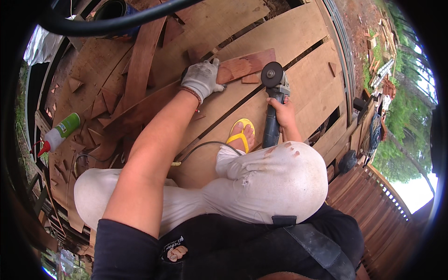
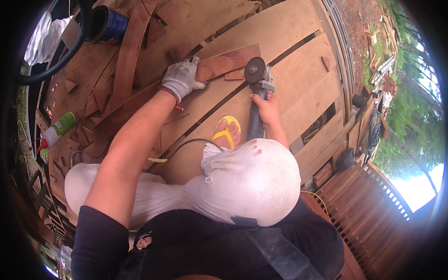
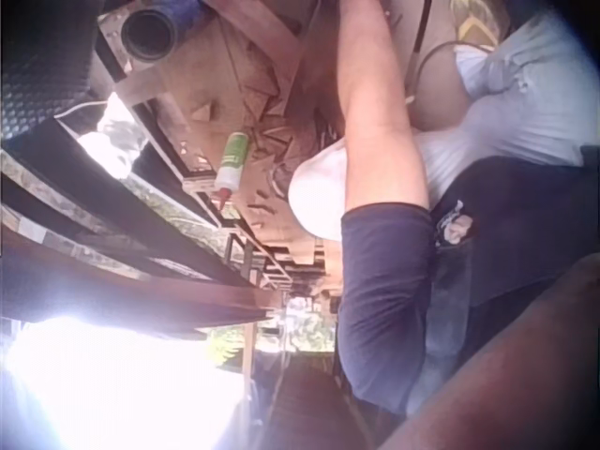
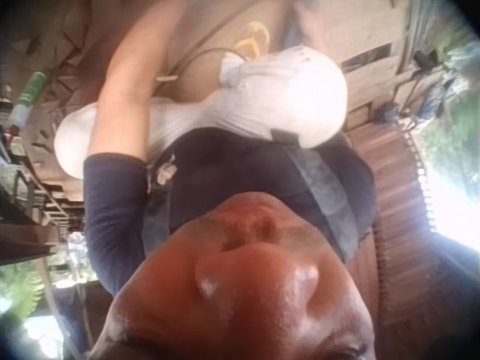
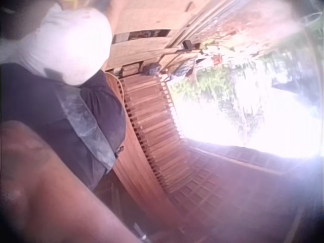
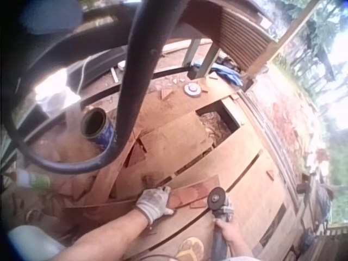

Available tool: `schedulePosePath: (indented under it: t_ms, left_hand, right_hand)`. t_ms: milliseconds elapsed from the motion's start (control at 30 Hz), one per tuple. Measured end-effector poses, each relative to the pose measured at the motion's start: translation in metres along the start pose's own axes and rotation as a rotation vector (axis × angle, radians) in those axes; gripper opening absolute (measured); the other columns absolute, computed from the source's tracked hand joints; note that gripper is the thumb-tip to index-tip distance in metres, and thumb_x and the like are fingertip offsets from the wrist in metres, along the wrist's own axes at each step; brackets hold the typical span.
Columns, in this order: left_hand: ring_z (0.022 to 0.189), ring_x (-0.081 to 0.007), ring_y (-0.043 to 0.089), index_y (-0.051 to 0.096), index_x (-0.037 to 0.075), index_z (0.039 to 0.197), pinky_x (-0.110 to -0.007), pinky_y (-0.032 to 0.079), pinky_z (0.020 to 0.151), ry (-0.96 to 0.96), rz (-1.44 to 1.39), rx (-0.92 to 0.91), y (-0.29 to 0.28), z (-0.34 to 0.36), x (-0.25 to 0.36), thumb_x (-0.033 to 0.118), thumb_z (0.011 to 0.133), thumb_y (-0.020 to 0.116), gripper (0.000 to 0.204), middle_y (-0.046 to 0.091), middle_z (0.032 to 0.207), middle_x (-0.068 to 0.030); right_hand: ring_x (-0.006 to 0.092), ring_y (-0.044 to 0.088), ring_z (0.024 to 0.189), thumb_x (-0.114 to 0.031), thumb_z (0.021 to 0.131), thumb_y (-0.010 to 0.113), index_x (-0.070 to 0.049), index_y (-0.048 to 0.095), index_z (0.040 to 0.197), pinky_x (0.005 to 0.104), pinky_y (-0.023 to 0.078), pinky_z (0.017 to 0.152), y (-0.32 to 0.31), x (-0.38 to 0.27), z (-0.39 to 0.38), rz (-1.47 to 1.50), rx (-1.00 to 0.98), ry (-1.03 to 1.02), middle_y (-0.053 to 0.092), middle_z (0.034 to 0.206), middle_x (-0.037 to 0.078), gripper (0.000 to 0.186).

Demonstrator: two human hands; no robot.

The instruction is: The person measures and marks a wooden plank with a square ruler and pencil, then uses an angle grinder to cut the plank. After cutting, the person uses a hand saw to refine the cut edge. The work is performed on a wooden platform outdoors.

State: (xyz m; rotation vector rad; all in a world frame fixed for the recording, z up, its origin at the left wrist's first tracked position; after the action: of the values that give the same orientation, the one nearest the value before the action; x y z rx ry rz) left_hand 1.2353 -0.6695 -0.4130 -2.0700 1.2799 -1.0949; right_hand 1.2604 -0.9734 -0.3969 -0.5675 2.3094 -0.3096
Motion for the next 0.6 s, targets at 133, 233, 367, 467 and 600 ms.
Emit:
schedulePosePath:
  t_ms: [133,233,367,467,600]
  left_hand:
    - [0.116,-0.0311,0.066,0.051,0.008,0.131,-0.042,0.055,0.095,-0.004,-0.015,0.022,0.0013,-0.0002,-0.0005,0.05,0.073,0.085,0.079,0.066,0.125,-0.0166]
    - [0.117,-0.0311,0.065,0.05,0.008,0.131,-0.042,0.055,0.096,-0.012,-0.019,-0.013,-0.0007,0.0001,0.0009,0.049,0.074,0.085,0.079,0.065,0.127,-0.0164]
    - [0.117,-0.0311,0.065,0.05,0.008,0.132,-0.041,0.055,0.096,-0.016,-0.017,-0.014,0.0012,0.0016,-0.0009,0.049,0.074,0.085,0.079,0.065,0.126,-0.017]
    - [0.118,-0.0311,0.065,0.05,0.008,0.132,-0.041,0.054,0.096,-0.013,-0.013,-0.015,0.0009,0.0015,-0.0005,0.049,0.074,0.085,0.079,0.065,0.126,-0.0169]
    - [0.117,-0.0313,0.065,0.05,0.008,0.132,-0.042,0.054,0.096,-0.01,-0.012,-0.006,0.0016,0.0013,-0.0007,0.049,0.074,0.085,0.079,0.065,0.127,-0.0169]
  right_hand:
    - [0.0176,0.062,0.059,-0.02,0.081,0.079,-0.005,0.063,0.089,0.035,0.05,0.055,0.002,0.0,-0.0003,-0.003,0.004,-0.017,0.065,0.073,0.005,0.023]
    - [0.0178,0.062,0.058,-0.02,0.081,0.079,-0.005,0.063,0.088,0.0351,0.05,0.054,0.0022,0.0025,-0.0003,-0.004,0.006,-0.007,0.065,0.072,0.006,0.023]
    - [0.018,0.062,0.058,-0.02,0.081,0.079,-0.005,0.063,0.087,0.0353,0.05,0.054,0.0046,0.0005,-0.0021,0.007,0.002,-0.004,0.065,0.071,0.006,0.023]
    - [0.0183,0.063,0.057,-0.021,0.08,0.079,-0.005,0.064,0.087,0.0353,0.049,0.053,0.0043,0.0023,-0.0013,0.015,-0.008,0.006,0.065,0.07,0.006,0.023]
    - [0.0182,0.063,0.057,-0.022,0.08,0.079,-0.005,0.064,0.085,0.0351,0.049,0.053,0.003,0.0043,0.0012,0.021,-0.006,0.004,0.065,0.069,0.006,0.023]
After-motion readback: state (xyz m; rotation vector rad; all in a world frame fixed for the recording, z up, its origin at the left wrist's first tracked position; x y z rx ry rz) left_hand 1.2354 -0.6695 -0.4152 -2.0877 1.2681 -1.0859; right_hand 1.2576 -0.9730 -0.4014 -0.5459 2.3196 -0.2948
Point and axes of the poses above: each hand's wrist, its own z-axis towards the middle knuckle, its own y-axis out of the palm, x = y × z, the point moved 6 cm from there along z, towards the middle knuckle
